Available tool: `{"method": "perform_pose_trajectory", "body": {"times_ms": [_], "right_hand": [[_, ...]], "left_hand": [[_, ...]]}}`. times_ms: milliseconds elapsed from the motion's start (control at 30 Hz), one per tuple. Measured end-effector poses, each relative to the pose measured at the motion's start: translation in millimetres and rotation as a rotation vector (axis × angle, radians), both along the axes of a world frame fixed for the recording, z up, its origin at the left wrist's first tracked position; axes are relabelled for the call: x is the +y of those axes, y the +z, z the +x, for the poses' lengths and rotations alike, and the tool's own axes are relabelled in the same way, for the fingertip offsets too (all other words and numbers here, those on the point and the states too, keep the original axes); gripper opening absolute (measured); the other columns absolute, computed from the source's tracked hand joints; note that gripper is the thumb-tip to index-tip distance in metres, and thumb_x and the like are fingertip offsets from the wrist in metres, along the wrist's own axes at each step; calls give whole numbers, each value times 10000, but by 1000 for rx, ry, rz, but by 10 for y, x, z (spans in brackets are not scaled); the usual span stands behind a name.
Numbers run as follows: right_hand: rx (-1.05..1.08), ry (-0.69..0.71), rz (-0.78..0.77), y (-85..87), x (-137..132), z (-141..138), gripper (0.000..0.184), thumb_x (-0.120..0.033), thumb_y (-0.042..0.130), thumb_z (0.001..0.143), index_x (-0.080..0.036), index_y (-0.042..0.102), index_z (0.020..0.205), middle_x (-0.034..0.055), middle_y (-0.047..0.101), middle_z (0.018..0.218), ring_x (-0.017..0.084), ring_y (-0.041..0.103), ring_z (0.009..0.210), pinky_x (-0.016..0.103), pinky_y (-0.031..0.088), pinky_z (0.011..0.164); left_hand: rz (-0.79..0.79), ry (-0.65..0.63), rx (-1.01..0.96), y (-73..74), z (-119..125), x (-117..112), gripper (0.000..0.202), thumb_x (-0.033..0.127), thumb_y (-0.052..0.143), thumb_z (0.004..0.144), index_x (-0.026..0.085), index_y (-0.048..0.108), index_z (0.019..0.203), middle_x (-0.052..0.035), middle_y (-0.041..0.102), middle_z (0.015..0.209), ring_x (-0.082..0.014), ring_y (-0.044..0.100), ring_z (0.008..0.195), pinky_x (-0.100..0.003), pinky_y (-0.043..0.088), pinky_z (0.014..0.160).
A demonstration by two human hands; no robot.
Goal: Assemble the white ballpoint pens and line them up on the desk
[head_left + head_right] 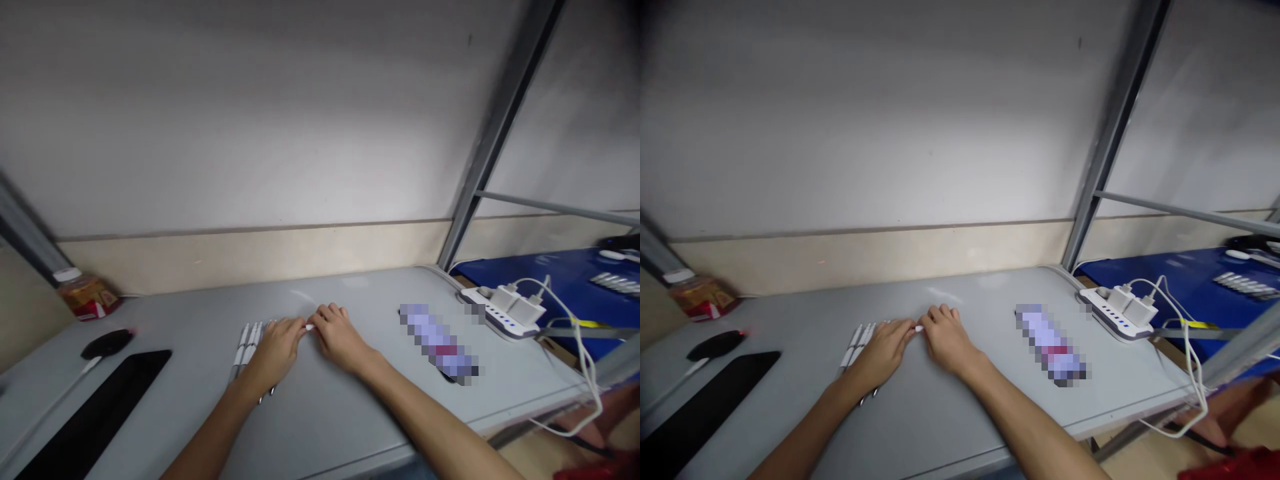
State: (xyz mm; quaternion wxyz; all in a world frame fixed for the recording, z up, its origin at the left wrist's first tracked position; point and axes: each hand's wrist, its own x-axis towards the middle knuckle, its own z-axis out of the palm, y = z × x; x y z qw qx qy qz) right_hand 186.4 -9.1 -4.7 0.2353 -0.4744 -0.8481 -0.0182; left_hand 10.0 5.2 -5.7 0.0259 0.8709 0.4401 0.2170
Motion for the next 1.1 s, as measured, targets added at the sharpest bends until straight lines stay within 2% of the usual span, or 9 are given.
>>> {"method": "perform_pose_trajectory", "body": {"times_ms": [133,333,500,567,667,767,900,967,1100], "right_hand": [[33,-10,32,-3,41,30,186,-108,513,877,-205,596,1011,54,588,989,206,449,926,320,301,775],[117,-12,25,-6,111,105,293,11,536,786,-205,616,968,37,592,965,191,461,898,292,325,775],[160,-44,2,8,149,180,307,15,532,774,-207,630,963,43,589,945,193,468,890,289,350,776],[211,-56,4,23,157,206,276,-6,534,785,-203,636,950,47,589,936,191,477,885,288,360,774],[361,-63,-2,47,182,246,191,-53,539,804,-189,635,898,51,592,890,182,503,868,284,384,772],[636,-73,-78,59,243,297,107,-160,557,819,-178,618,905,44,612,876,166,542,835,275,417,752],[904,-59,-322,54,329,368,245,-305,436,902,-169,568,1056,37,622,849,155,577,763,269,449,690],[857,-82,-332,42,338,381,285,-305,362,942,-166,569,1078,47,612,864,160,579,798,285,440,727],[493,-230,-138,23,267,344,279,-209,355,957,-219,607,1076,63,568,1005,187,523,1003,347,345,859]], "left_hand": [[-31,-17,-55,-11,9,-10,338,272,258,985,207,535,803,-31,628,810,-190,579,783,-325,390,751],[-33,-4,-36,30,5,-13,342,305,269,982,208,574,863,-33,644,805,-194,595,782,-322,412,741],[-85,-30,-88,84,-20,-17,344,313,310,970,269,581,1177,-40,683,1050,-203,607,992,-365,423,890],[-117,-63,-127,87,-37,4,372,296,296,970,289,565,1227,-31,681,1097,-193,605,1025,-369,419,928],[-151,-55,-233,79,-79,54,366,302,299,963,253,600,1164,-30,687,1094,-182,620,1003,-333,449,902],[-151,10,-304,72,-123,90,329,336,324,955,240,602,1103,-15,698,1007,-172,637,911,-295,473,821],[-140,42,-323,74,-135,87,305,364,329,957,247,576,1092,10,690,920,-158,640,828,-268,470,757],[-139,52,-310,77,-123,78,303,369,320,959,249,564,1094,17,686,880,-155,640,785,-264,467,724],[-116,65,-253,72,-103,70,305,344,304,963,244,559,1098,5,691,882,-162,643,787,-271,459,720]]}}
